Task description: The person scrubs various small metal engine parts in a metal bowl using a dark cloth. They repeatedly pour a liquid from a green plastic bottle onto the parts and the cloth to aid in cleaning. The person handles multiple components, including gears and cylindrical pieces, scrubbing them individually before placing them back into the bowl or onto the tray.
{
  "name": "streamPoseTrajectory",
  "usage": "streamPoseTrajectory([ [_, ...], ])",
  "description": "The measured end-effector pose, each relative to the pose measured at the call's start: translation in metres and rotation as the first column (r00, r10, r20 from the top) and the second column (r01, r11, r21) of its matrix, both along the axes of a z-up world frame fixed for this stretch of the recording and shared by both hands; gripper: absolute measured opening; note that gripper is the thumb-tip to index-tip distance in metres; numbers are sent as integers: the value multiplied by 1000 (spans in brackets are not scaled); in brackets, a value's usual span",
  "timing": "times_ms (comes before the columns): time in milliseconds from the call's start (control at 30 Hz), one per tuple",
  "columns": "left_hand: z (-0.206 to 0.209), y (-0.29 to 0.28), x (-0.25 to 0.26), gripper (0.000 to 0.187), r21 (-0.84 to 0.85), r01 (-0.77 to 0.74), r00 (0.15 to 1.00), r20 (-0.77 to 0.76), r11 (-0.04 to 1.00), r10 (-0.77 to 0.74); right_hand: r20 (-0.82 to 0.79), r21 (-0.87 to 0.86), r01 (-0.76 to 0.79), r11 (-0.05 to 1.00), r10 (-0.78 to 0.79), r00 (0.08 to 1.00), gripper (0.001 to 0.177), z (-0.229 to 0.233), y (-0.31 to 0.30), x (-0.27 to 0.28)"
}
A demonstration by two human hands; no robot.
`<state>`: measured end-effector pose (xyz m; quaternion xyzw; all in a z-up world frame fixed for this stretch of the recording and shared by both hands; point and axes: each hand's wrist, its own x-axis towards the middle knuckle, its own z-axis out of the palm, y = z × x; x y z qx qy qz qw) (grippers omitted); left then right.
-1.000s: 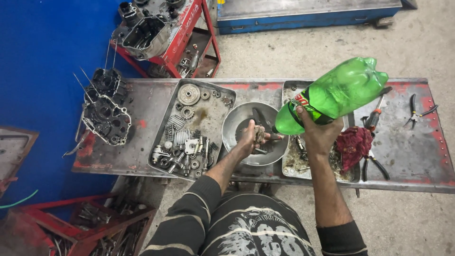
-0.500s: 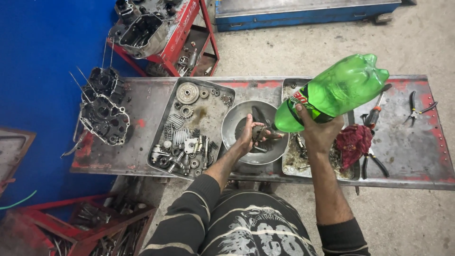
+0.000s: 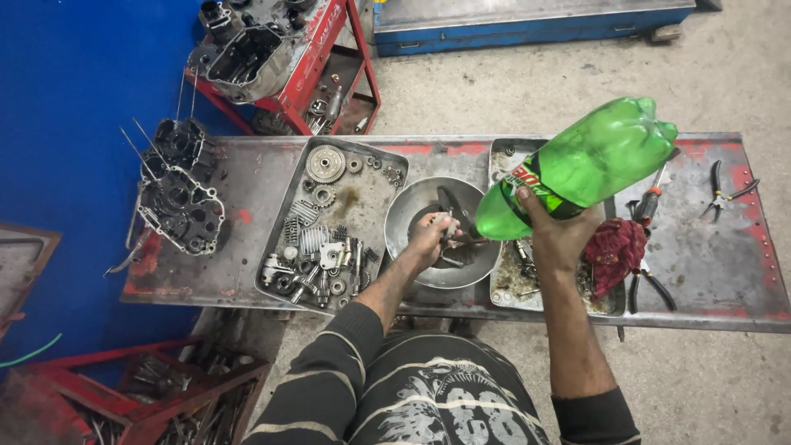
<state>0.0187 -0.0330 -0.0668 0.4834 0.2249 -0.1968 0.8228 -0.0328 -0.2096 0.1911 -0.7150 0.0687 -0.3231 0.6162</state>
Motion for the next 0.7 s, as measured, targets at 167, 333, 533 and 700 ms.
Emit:
streamPoseTrajectory([
  [167,-19,4,13,29,-76,-78,995,-72,994,72,-49,48,-47,998,49,998,59,14,17,-8],
  [333,19,10,5,31,-35,-88,993,-87,996,84,-33,14,0,1000,0,999,57,10,21,0],
  [533,60,16,-7,51,242,18,1000,-25,970,-13,-11,69,37,997,-37,999,59,13,23,6],
  [700,-9,20,18,41,-280,85,975,-176,956,-138,-36,78,-28,997,31,999,58,2,22,8],
])
